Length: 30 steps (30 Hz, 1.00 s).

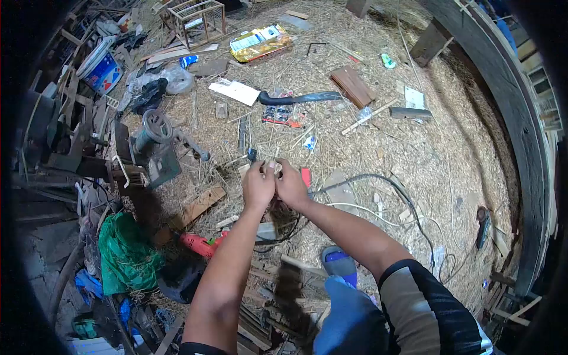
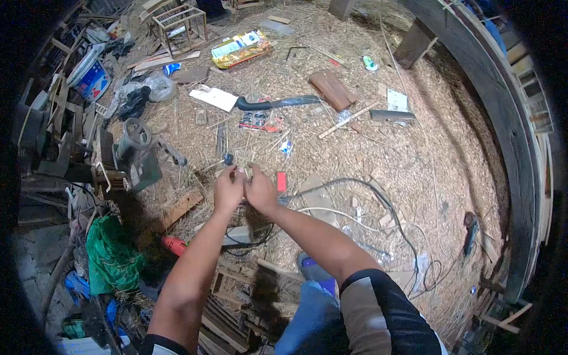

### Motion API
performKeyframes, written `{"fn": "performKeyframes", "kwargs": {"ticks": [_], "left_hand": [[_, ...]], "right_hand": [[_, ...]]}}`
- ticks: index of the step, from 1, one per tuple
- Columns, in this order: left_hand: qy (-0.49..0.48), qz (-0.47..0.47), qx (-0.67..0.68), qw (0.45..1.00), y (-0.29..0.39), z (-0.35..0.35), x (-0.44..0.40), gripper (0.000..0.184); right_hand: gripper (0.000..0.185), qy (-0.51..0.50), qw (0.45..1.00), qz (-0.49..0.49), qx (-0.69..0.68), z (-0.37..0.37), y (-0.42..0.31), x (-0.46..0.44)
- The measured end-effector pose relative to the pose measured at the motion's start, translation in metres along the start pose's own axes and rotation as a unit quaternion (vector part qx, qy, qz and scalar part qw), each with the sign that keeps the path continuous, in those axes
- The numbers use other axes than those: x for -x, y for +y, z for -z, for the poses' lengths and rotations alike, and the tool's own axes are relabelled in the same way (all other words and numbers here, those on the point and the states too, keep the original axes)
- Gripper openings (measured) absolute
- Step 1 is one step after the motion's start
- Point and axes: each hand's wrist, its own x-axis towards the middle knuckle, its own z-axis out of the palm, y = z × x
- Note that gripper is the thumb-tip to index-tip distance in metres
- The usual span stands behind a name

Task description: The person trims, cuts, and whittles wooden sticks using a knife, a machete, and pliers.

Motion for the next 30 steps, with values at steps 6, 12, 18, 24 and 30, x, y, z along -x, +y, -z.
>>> {"fn": "performKeyframes", "kwargs": {"ticks": [6, 12, 18, 24, 30], "left_hand": [[-0.08, -0.012, 0.023, 0.996, 0.005, -0.032, -0.055, 0.069], [-0.039, -0.041, 0.002, 0.998, 0.013, -0.061, -0.102, 0.074], [-0.089, 0.0, 0.054, 0.995, 0.049, -0.056, -0.13, 0.08], [-0.06, -0.005, -0.015, 0.998, 0.04, -0.071, -0.143, 0.075], [-0.039, 0.016, 0.015, 0.999, 0.018, -0.083, -0.148, 0.063]], "right_hand": [[0.049, -0.009, 0.999, 0.053, -0.009, 0.0, 0.024, -0.073], [0.053, 0.059, 0.984, 0.165, 0.022, -0.016, 0.054, -0.156], [0.046, 0.073, 0.96, 0.194, 0.187, 0.015, 0.032, -0.226], [0.042, 0.067, 0.922, 0.213, 0.318, 0.013, 0.047, -0.285], [0.042, -0.013, 0.884, 0.198, 0.423, 0.021, 0.043, -0.295]]}}
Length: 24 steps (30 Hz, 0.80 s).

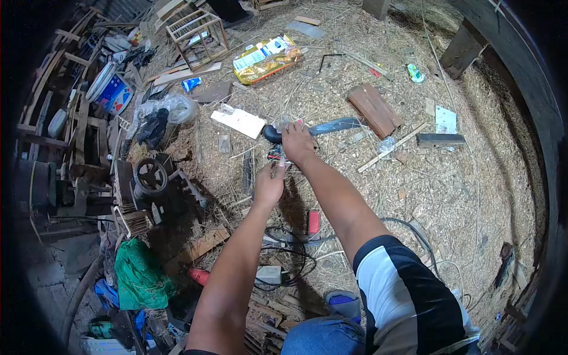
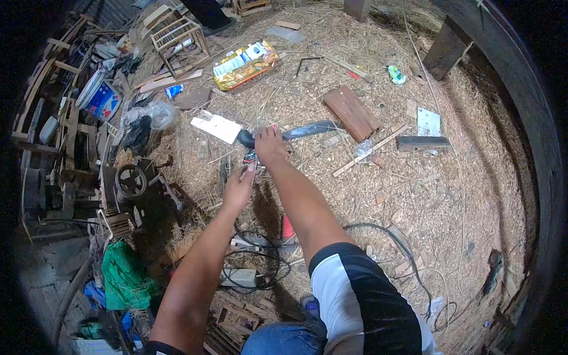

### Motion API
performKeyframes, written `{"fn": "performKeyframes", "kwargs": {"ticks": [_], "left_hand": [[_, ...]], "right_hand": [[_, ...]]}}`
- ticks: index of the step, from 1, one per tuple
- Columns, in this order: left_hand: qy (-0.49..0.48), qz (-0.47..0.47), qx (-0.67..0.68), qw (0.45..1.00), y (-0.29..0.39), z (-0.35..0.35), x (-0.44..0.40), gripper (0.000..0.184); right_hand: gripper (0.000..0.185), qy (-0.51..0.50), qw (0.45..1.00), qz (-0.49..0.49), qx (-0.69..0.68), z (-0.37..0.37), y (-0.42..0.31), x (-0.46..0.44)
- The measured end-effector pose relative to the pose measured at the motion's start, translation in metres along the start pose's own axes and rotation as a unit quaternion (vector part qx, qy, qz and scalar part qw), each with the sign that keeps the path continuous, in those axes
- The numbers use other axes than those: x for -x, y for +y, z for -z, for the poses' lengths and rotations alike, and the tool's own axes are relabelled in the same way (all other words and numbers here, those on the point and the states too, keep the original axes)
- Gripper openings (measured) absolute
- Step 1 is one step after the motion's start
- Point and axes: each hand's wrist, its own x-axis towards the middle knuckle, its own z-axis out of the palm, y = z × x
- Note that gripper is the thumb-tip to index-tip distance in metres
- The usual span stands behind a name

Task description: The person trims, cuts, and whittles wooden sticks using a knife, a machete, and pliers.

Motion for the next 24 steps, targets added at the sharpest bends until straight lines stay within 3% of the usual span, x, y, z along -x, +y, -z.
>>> {"fn": "performKeyframes", "kwargs": {"ticks": [4, 7, 9, 11, 12, 14, 17, 19, 21, 22, 23, 24], "left_hand": [[0.004, 0.003, 0.013, 1.0, 0.0, 0.006, 0.004, 0.056], [0.014, 0.016, 0.024, 0.999, -0.005, 0.007, 0.006, 0.05], [0.022, 0.02, 0.019, 0.999, -0.003, 0.012, 0.008, 0.047], [0.011, -0.012, -0.111, 0.994, 0.012, 0.024, 0.017, 0.048], [0.012, -0.01, -0.11, 0.994, 0.02, 0.031, 0.024, 0.048], [0.057, -0.176, -0.315, 0.931, 0.036, 0.044, 0.039, 0.061], [0.045, -0.184, -0.394, 0.899, 0.045, 0.061, 0.046, 0.071], [0.093, -0.224, -0.403, 0.883, 0.039, 0.076, 0.049, 0.07], [0.009, -0.192, -0.459, 0.867, 0.04, 0.101, 0.059, 0.066], [0.09, -0.267, -0.446, 0.849, 0.026, 0.106, 0.059, 0.047], [0.09, -0.265, -0.445, 0.851, 0.018, 0.111, 0.067, 0.047], [0.076, -0.239, -0.414, 0.875, 0.022, 0.122, 0.079, 0.038]], "right_hand": [[0.04, 0.062, 0.998, 0.014, 0.014, -0.02, 0.006, 0.004], [0.037, 0.023, 0.999, 0.006, -0.031, -0.009, 0.007, 0.016], [0.035, -0.015, 0.999, 0.044, 0.027, 0.009, 0.004, 0.029], [0.034, -0.005, 0.999, 0.048, 0.014, 0.015, -0.005, 0.038], [0.033, 0.007, 0.999, 0.051, 0.001, 0.02, -0.009, 0.041], [0.031, 0.026, 0.997, 0.075, -0.015, 0.027, -0.022, 0.05], [0.028, 0.057, 0.989, 0.124, -0.051, 0.059, -0.048, 0.076], [0.024, 0.081, 0.981, 0.163, -0.063, 0.079, -0.065, 0.097], [0.022, 0.08, 0.977, 0.181, -0.076, 0.097, -0.081, 0.117], [0.022, 0.114, 0.969, 0.207, -0.075, 0.103, -0.089, 0.128], [0.021, 0.148, 0.958, 0.234, -0.074, 0.11, -0.098, 0.139], [0.021, 0.114, 0.964, 0.226, -0.086, 0.117, -0.108, 0.149]]}}
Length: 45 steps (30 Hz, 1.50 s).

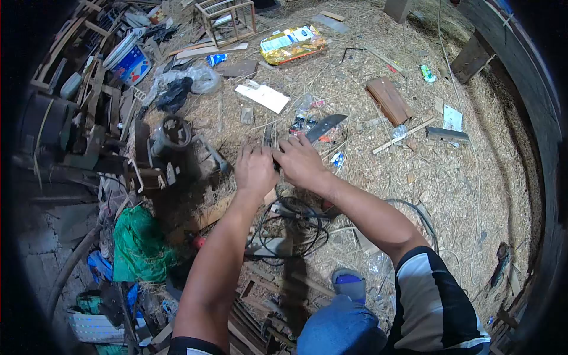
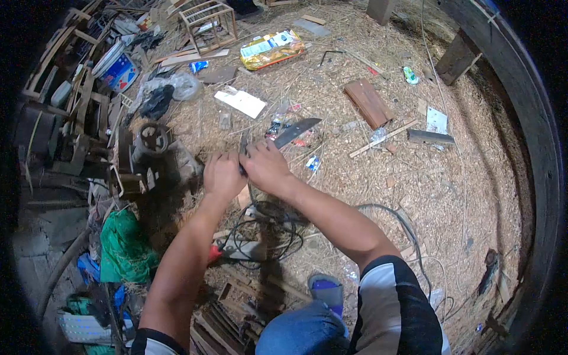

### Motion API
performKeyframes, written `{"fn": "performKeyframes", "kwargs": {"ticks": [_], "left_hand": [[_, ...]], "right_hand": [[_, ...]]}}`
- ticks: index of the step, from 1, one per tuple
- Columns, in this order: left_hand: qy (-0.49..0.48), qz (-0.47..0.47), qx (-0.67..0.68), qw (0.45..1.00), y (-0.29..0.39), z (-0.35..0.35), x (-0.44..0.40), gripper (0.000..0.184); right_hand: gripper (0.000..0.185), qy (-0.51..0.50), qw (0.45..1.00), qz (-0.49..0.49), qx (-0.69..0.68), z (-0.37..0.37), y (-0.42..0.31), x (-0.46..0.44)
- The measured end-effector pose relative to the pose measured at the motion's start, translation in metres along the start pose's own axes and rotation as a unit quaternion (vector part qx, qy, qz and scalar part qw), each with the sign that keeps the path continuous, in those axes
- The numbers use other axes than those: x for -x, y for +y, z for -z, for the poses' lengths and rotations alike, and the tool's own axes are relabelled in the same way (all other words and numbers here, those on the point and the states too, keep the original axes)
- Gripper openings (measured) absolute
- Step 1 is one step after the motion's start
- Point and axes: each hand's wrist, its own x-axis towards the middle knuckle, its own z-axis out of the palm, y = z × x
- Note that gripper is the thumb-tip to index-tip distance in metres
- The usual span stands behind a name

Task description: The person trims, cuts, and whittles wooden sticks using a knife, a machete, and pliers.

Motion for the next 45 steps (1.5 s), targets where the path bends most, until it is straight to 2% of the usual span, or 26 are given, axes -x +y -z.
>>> {"fn": "performKeyframes", "kwargs": {"ticks": [1, 2, 4, 6, 7, 8, 10, 11, 12, 13, 14, 15, 17, 18, 22, 25, 27, 29, 33, 37, 42, 45], "left_hand": [[-0.017, 0.026, 0.038, 0.999, -0.002, 0.01, 0.011, 0.029], [0.055, 0.035, 0.043, 0.997, -0.005, 0.01, 0.025, 0.022], [0.041, 0.062, 0.075, 0.994, -0.003, 0.026, 0.05, 0.021], [0.049, 0.104, 0.133, 0.984, -0.002, 0.039, 0.075, 0.02], [0.05, 0.107, 0.134, 0.984, -0.004, 0.044, 0.089, 0.02], [0.045, 0.134, 0.138, 0.98, -0.006, 0.049, 0.102, 0.021], [0.042, 0.176, 0.157, 0.971, -0.007, 0.061, 0.129, 0.022], [0.04, 0.176, 0.157, 0.971, -0.007, 0.065, 0.142, 0.022], [0.065, 0.172, 0.166, 0.969, -0.007, 0.068, 0.154, 0.021], [0.089, 0.167, 0.174, 0.966, -0.008, 0.07, 0.166, 0.02], [0.082, 0.164, 0.182, 0.966, -0.01, 0.071, 0.177, 0.022], [0.078, 0.164, 0.182, 0.966, -0.01, 0.074, 0.188, 0.022], [0.079, 0.176, 0.164, 0.968, -0.008, 0.083, 0.206, 0.026], [0.074, 0.172, 0.163, 0.969, -0.01, 0.087, 0.214, 0.026], [0.078, 0.169, 0.178, 0.966, -0.018, 0.101, 0.243, 0.027], [0.025, 0.168, 0.199, 0.965, -0.023, 0.116, 0.256, 0.03], [-0.075, 0.183, 0.251, 0.948, -0.029, 0.126, 0.264, 0.034], [-0.082, 0.169, 0.25, 0.95, -0.038, 0.125, 0.273, 0.035], [-0.065, 0.154, 0.294, 0.941, -0.055, 0.13, 0.291, 0.035], [-0.028, 0.158, 0.265, 0.951, -0.068, 0.16, 0.318, 0.033], [0.0, 0.158, 0.271, 0.95, -0.084, 0.182, 0.354, 0.033], [0.029, 0.15, 0.267, 0.951, -0.09, 0.205, 0.372, 0.034]], "right_hand": [[0.021, -0.003, 1.0, 0.002, -0.001, 0.001, -0.013, 0.004], [0.025, 0.0, 0.999, -0.007, -0.046, 0.003, -0.025, 0.008], [0.03, 0.002, 0.996, -0.015, -0.089, 0.003, -0.05, 0.018], [0.043, 0.209, 0.966, -0.073, -0.134, 0.002, -0.078, 0.031], [0.043, 0.207, 0.967, -0.071, -0.133, 0.007, -0.093, 0.04], [0.049, 0.26, 0.938, -0.138, -0.182, 0.012, -0.109, 0.05], [0.054, 0.327, 0.843, -0.281, -0.321, 0.005, -0.136, 0.064], [0.054, 0.326, 0.843, -0.282, -0.322, 0.001, -0.148, 0.068], [0.055, 0.286, 0.743, -0.365, -0.483, 0.004, -0.158, 0.066], [0.057, 0.233, 0.609, -0.432, -0.623, 0.011, -0.172, 0.062], [0.052, 0.244, 0.571, -0.441, -0.648, 0.017, -0.187, 0.059], [0.052, 0.243, 0.569, -0.444, -0.648, 0.012, -0.195, 0.06], [0.034, 0.24, 0.63, -0.378, -0.635, -0.001, -0.207, 0.061], [0.022, 0.245, 0.648, -0.385, -0.609, -0.001, -0.217, 0.062], [0.016, 0.233, 0.628, -0.382, -0.637, -0.003, -0.242, 0.069], [0.016, 0.23, 0.63, -0.365, -0.645, 0.003, -0.256, 0.076], [0.016, 0.235, 0.636, -0.36, -0.641, 0.009, -0.265, 0.077], [0.016, 0.242, 0.671, -0.318, -0.625, 0.014, -0.275, 0.08], [0.017, 0.238, 0.703, -0.301, -0.598, 0.016, -0.298, 0.076], [0.017, 0.25, 0.688, -0.299, -0.613, 0.023, -0.335, 0.073], [0.018, 0.251, 0.703, -0.283, -0.602, 0.041, -0.381, 0.074], [0.019, 0.249, 0.738, -0.246, -0.577, 0.059, -0.402, 0.073]]}}
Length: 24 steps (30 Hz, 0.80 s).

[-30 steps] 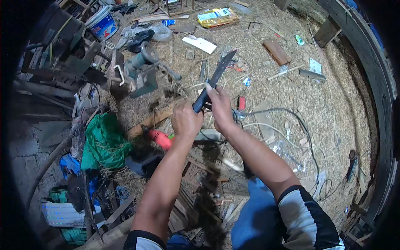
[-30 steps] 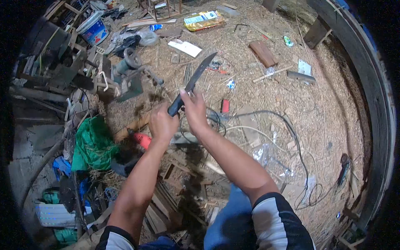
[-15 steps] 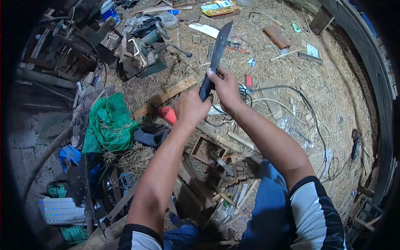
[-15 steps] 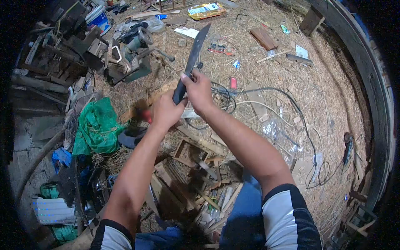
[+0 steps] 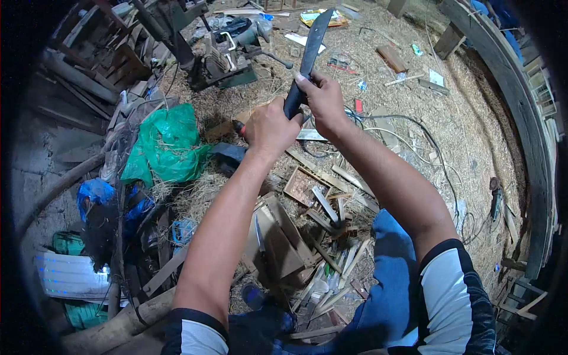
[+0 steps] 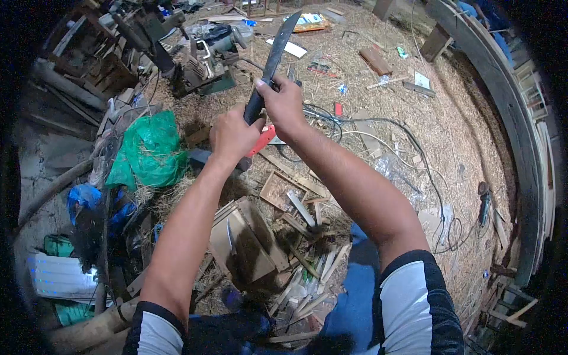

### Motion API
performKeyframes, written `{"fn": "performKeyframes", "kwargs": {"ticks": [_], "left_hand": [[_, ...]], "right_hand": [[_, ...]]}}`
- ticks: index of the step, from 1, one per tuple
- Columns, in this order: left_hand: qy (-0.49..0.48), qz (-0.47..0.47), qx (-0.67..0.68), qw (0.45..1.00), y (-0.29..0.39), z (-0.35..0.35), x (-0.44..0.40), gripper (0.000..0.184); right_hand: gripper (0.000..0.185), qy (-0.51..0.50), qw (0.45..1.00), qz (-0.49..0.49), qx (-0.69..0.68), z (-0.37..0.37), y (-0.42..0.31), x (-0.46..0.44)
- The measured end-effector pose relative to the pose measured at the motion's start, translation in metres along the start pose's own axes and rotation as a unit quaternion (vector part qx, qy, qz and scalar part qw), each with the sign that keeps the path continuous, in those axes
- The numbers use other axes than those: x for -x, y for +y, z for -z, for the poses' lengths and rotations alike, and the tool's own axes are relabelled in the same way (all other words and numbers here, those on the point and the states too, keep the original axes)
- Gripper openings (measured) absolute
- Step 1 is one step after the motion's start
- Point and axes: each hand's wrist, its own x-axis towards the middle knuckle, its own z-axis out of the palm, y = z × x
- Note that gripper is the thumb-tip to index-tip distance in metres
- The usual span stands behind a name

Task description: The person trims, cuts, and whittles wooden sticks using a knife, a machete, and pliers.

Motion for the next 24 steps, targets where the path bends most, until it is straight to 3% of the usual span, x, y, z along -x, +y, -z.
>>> {"fn": "performKeyframes", "kwargs": {"ticks": [6, 8, 10, 12, 16, 18, 20, 22, 24], "left_hand": [[0.03, -0.007, -0.006, 1.0, 0.015, 0.045, 0.045, 0.032], [0.031, -0.011, -0.005, 0.999, 0.029, 0.053, 0.067, 0.03], [0.08, -0.063, 0.022, 0.995, 0.04, 0.047, 0.095, 0.032], [0.051, -0.036, 0.023, 0.998, 0.054, 0.038, 0.127, 0.036], [0.017, -0.041, 0.057, 0.997, 0.081, 0.038, 0.203, 0.037], [-0.113, -0.102, 0.108, 0.983, 0.086, 0.038, 0.237, 0.045], [-0.14, -0.111, 0.092, 0.98, 0.091, 0.034, 0.267, 0.05], [-0.158, -0.112, 0.252, 0.948, 0.085, 0.021, 0.294, 0.052], [-0.159, -0.092, 0.248, 0.951, 0.075, 0.004, 0.311, 0.05]], "right_hand": [[0.02, -0.017, 1.0, 0.007, 0.001, -0.02, -0.049, 0.045], [0.03, -0.001, 0.998, -0.013, -0.069, -0.021, -0.071, 0.073], [0.033, 0.009, 0.995, -0.048, -0.092, -0.017, -0.088, 0.1], [0.036, 0.016, 0.99, -0.084, -0.115, -0.007, -0.095, 0.127], [0.024, 0.033, 0.99, -0.106, -0.086, 0.028, -0.115, 0.189], [0.022, 0.023, 0.985, -0.147, -0.082, 0.05, -0.134, 0.221], [0.018, 0.031, 0.99, -0.124, -0.054, 0.073, -0.146, 0.247], [0.017, 0.022, 0.984, -0.17, -0.045, 0.095, -0.17, 0.277], [0.019, 0.03, 0.98, -0.19, -0.044, 0.111, -0.185, 0.3]]}}
